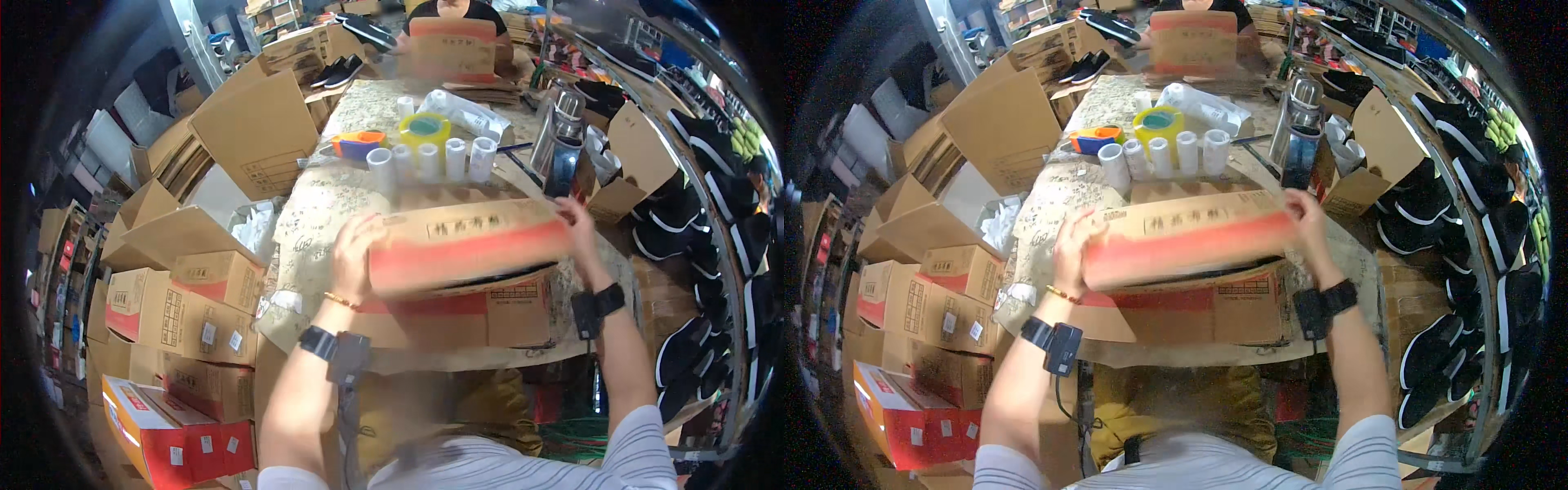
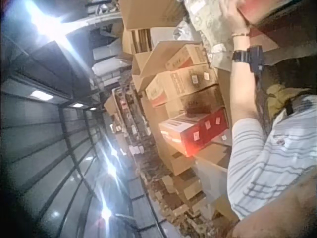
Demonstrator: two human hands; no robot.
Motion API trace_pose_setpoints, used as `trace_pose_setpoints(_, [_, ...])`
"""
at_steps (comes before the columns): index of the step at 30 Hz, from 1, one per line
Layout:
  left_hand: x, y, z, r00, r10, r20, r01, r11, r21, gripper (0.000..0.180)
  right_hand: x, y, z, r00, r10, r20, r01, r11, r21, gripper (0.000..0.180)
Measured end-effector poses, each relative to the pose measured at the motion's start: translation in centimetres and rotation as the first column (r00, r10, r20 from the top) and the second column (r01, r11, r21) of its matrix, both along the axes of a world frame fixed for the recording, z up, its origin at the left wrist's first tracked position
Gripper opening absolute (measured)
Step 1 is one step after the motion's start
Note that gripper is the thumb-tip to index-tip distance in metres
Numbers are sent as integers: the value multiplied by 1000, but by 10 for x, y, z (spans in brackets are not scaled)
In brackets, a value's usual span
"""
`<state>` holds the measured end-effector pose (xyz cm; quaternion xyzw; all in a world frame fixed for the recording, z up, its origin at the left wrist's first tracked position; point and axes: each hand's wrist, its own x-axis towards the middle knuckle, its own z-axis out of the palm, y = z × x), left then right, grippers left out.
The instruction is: The recorder folds cardboard shoe boxes, places a pair of black shoes inside each box, and stacks the packed boxes.
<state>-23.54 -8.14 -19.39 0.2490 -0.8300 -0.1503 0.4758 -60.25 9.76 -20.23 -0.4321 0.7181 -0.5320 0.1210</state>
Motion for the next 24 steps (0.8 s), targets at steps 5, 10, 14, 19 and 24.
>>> trace_pose_setpoints(5, [15,-13,54,630,-74,773,215,973,-82,40,42,-2,78,558,616,-556,-494,785,374,94])
trace_pose_setpoints(10, [-37,39,66,459,4,888,138,987,-76,91,72,-8,76,422,631,-651,-251,771,585,104])
trace_pose_setpoints(14, [-44,30,84,390,-219,894,113,975,190,101,63,-14,94,563,712,-418,-412,681,605,95])
trace_pose_setpoints(19, [-33,49,47,607,-1,795,170,977,-128,100,67,-2,47,596,531,-602,-376,848,375,77])
trace_pose_setpoints(24, [-4,75,31,707,-26,707,268,935,-233,94,54,31,-20,898,208,387,-154,974,-165,56])
